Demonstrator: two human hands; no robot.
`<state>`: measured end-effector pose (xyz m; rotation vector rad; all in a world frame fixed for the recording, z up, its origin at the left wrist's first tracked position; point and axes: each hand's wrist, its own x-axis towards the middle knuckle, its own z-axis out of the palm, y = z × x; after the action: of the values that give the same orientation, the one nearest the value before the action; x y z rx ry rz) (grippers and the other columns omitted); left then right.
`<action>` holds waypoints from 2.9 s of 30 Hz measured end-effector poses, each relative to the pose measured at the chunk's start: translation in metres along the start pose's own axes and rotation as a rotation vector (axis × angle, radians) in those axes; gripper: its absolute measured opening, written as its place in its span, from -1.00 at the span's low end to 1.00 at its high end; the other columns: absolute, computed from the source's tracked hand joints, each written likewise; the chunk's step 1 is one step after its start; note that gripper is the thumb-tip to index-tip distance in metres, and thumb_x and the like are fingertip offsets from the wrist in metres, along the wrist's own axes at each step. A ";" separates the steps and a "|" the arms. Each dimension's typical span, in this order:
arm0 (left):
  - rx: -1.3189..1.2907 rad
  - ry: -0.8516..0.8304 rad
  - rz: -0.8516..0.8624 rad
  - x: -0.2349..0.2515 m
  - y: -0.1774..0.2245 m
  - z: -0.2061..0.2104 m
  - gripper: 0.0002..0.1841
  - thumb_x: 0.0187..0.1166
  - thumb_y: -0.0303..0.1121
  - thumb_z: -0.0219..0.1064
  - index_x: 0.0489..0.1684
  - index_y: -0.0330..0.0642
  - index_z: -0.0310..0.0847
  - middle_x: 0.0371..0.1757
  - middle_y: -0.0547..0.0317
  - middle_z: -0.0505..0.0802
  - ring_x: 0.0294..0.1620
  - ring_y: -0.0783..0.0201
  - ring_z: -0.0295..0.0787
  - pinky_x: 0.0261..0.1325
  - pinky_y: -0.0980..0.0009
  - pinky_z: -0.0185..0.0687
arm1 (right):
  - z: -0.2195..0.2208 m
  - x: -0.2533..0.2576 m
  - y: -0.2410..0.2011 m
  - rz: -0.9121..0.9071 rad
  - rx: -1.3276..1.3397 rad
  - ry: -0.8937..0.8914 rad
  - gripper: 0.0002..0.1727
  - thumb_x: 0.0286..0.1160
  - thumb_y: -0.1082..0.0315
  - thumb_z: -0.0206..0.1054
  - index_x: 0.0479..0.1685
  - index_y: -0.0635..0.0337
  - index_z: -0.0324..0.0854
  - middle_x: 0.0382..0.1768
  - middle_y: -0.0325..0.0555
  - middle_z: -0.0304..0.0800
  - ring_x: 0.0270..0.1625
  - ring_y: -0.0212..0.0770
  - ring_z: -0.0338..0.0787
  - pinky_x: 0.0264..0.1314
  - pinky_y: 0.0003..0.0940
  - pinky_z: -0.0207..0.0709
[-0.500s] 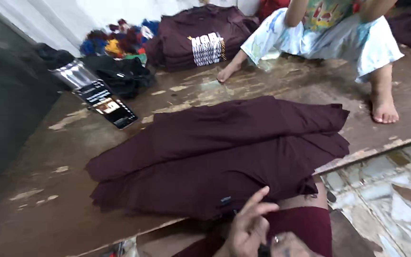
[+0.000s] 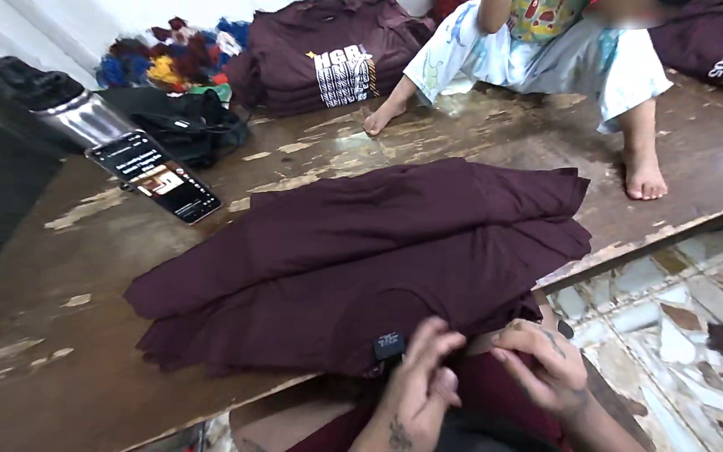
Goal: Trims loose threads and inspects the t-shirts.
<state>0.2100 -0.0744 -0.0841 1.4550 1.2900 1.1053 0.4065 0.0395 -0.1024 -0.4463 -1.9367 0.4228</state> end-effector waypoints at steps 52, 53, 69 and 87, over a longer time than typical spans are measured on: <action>-0.932 0.047 -0.142 -0.005 -0.001 0.010 -0.33 0.84 -0.25 -0.04 0.91 0.43 -0.25 0.68 0.19 0.55 -0.69 0.66 0.52 -0.55 0.71 0.58 | 0.045 0.002 -0.001 0.042 -0.005 -0.033 -0.83 0.60 0.33 0.32 -0.05 0.19 0.76 -0.25 -0.05 0.77 -0.20 -0.37 0.79 -0.10 -0.63 0.67; -0.966 0.044 -0.189 -0.007 0.004 0.010 -0.31 0.84 -0.24 -0.05 0.91 0.46 -0.31 0.73 0.16 0.47 -0.66 0.62 0.57 -0.52 0.67 0.62 | 0.048 0.001 -0.001 0.004 -0.033 -0.017 -0.85 0.58 0.38 0.29 -0.11 0.18 0.77 -0.28 -0.05 0.74 -0.24 -0.34 0.78 -0.15 -0.61 0.66; -0.869 -0.065 -0.311 -0.005 0.022 -0.006 -0.33 0.74 -0.33 -0.13 0.90 0.19 -0.21 0.52 0.22 0.59 -0.47 0.63 0.59 -0.39 0.66 0.56 | 0.027 -0.005 -0.014 0.095 -0.038 -0.212 -0.78 0.66 0.15 0.31 0.05 0.05 0.69 -0.20 -0.11 0.72 -0.12 -0.42 0.75 0.02 -0.65 0.62; 1.159 -0.314 0.527 0.063 0.090 -0.057 -0.64 0.09 -0.46 0.54 -0.06 -0.04 0.85 -0.35 0.10 0.84 -0.34 -0.01 0.82 -0.42 0.07 0.58 | -0.006 0.001 -0.025 -0.114 -0.281 -0.367 -0.80 0.56 0.31 0.19 -0.25 -0.02 0.76 -0.60 -0.28 0.61 -0.61 -0.33 0.58 -0.58 -0.48 0.46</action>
<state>0.1780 -0.0160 0.0206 2.8037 1.3949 0.2970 0.4089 0.0188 -0.0868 -0.4579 -2.3802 0.1640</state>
